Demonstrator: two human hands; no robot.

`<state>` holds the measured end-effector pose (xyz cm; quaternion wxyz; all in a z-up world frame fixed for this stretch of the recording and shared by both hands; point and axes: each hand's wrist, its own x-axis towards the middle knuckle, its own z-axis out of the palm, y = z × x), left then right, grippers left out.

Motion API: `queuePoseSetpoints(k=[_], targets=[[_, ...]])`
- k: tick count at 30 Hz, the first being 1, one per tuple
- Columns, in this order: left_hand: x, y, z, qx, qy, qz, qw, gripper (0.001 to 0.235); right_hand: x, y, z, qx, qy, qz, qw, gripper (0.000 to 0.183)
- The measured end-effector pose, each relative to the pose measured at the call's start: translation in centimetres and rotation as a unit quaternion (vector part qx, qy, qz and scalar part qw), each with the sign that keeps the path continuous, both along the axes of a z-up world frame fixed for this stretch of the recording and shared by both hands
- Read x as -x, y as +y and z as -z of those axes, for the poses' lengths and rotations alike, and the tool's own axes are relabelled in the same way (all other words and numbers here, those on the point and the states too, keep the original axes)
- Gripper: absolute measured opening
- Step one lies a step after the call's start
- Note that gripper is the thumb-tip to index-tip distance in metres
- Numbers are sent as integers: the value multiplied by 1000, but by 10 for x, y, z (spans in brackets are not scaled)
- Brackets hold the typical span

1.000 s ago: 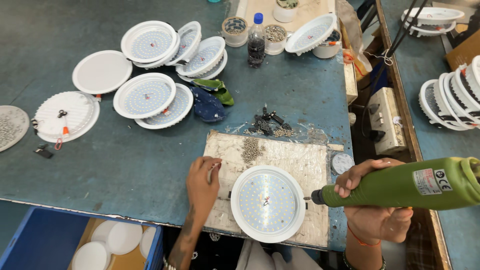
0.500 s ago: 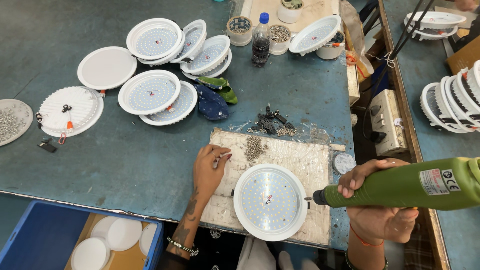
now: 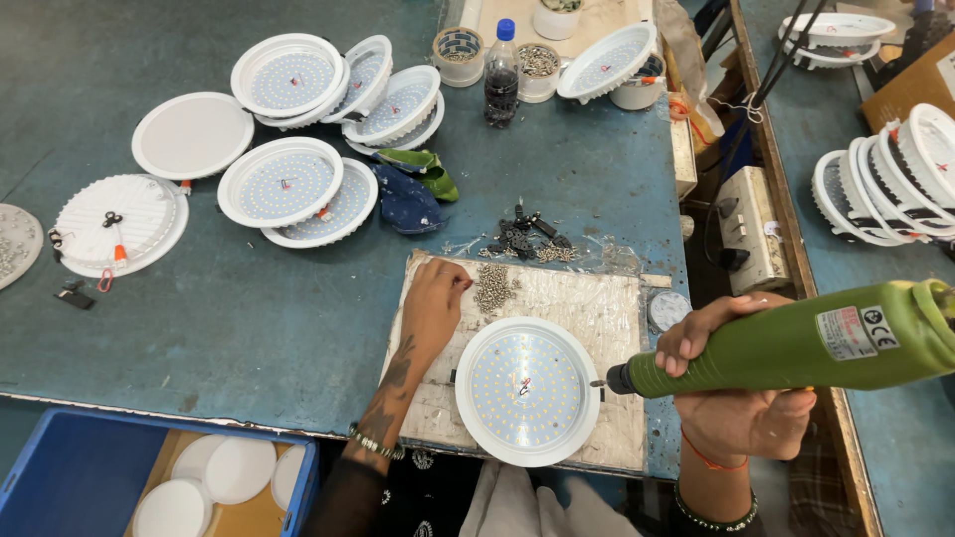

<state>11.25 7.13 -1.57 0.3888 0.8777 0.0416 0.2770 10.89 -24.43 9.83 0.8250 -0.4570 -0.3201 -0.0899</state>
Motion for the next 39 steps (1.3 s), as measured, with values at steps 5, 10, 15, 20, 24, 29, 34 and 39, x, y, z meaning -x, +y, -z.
queuePoseSetpoints(k=[5,10,15,20,24,29,34,39], targets=[[42,-42,-13,301,12,80,950,7,0,16,-15,-19,22,34,999,79],[69,-93,-22,485,75,161,856,38,7,38,-31,11,45,-4,999,84],[75,-112,-23,525,80,165,831,47,16,47,-38,3,36,-43,998,83],[76,-114,-20,453,98,142,875,45,18,49,-37,18,41,-32,998,85],[76,-113,-19,444,90,149,879,43,18,49,-34,6,35,-38,999,84],[77,-115,-18,420,120,139,889,43,16,48,-32,9,33,-41,999,84],[76,-119,-17,430,99,160,883,35,16,49,-32,15,30,-35,999,84],[79,-126,-24,324,86,146,931,38,12,47,-25,7,30,-45,999,84]])
